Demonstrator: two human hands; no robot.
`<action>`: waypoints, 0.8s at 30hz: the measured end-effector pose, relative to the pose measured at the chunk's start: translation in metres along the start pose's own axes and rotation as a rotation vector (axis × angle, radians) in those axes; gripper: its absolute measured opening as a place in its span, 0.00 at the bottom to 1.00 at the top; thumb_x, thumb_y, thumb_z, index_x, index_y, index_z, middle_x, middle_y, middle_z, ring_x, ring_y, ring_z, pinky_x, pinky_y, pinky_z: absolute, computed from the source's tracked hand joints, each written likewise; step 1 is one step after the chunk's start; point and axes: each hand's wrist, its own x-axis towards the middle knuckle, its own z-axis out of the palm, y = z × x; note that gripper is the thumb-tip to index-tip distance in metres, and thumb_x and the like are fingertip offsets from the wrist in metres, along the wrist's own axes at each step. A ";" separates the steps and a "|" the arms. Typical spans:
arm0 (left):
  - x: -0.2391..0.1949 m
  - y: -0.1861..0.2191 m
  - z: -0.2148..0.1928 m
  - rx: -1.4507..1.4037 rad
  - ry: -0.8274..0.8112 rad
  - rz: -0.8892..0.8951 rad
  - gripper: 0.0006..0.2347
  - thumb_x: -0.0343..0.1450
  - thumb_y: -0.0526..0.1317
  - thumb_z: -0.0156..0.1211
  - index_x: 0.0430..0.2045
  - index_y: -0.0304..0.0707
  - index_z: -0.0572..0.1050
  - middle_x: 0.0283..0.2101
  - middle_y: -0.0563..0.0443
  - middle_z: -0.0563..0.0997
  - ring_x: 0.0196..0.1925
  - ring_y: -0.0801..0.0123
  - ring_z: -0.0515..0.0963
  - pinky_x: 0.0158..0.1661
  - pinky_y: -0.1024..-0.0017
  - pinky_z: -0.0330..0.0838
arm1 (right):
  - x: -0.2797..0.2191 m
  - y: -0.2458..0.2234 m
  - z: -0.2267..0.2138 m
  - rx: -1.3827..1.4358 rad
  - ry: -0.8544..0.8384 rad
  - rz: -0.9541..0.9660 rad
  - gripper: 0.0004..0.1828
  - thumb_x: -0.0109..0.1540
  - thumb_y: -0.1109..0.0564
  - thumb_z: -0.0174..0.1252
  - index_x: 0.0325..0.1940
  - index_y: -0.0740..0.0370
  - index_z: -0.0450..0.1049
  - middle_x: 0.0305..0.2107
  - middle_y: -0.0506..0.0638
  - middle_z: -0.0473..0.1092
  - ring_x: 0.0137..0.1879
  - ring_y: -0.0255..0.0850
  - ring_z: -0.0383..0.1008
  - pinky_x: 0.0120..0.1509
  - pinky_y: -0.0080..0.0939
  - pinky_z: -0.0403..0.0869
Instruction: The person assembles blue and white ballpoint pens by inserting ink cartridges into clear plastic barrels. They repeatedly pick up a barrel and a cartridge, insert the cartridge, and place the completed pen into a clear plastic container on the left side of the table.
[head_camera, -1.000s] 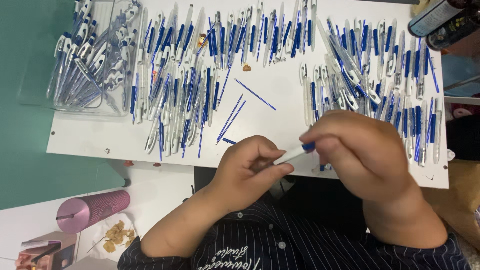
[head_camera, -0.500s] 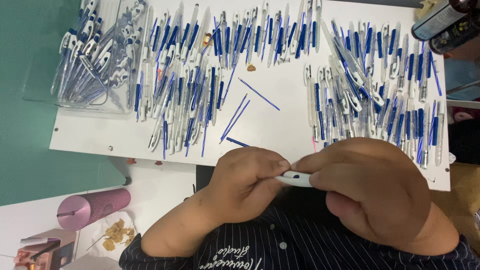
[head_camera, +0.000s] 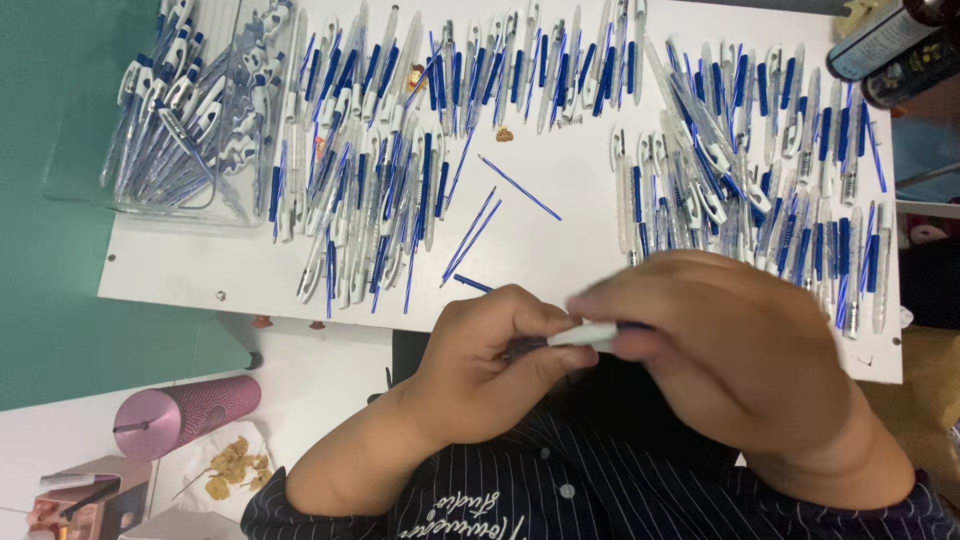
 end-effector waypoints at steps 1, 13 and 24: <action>0.000 0.000 0.000 0.000 0.001 -0.001 0.05 0.74 0.33 0.63 0.38 0.38 0.72 0.27 0.54 0.80 0.24 0.80 0.73 0.27 0.80 0.66 | -0.001 0.002 0.003 0.001 -0.001 0.000 0.11 0.67 0.60 0.50 0.50 0.61 0.76 0.37 0.47 0.80 0.41 0.41 0.83 0.47 0.39 0.81; -0.001 -0.017 0.006 0.085 0.159 -0.374 0.05 0.71 0.36 0.66 0.29 0.43 0.74 0.24 0.59 0.79 0.26 0.83 0.74 0.30 0.79 0.69 | -0.021 0.035 0.040 -0.090 0.041 -0.009 0.23 0.69 0.61 0.52 0.69 0.69 0.66 0.39 0.54 0.77 0.38 0.48 0.75 0.46 0.48 0.72; -0.006 -0.024 -0.038 0.570 0.107 -0.085 0.04 0.75 0.39 0.57 0.38 0.44 0.77 0.30 0.57 0.79 0.25 0.73 0.73 0.27 0.72 0.64 | -0.070 0.068 0.021 0.095 0.420 0.289 0.18 0.76 0.73 0.44 0.71 0.77 0.64 0.29 0.60 0.72 0.45 0.49 0.81 0.49 0.42 0.84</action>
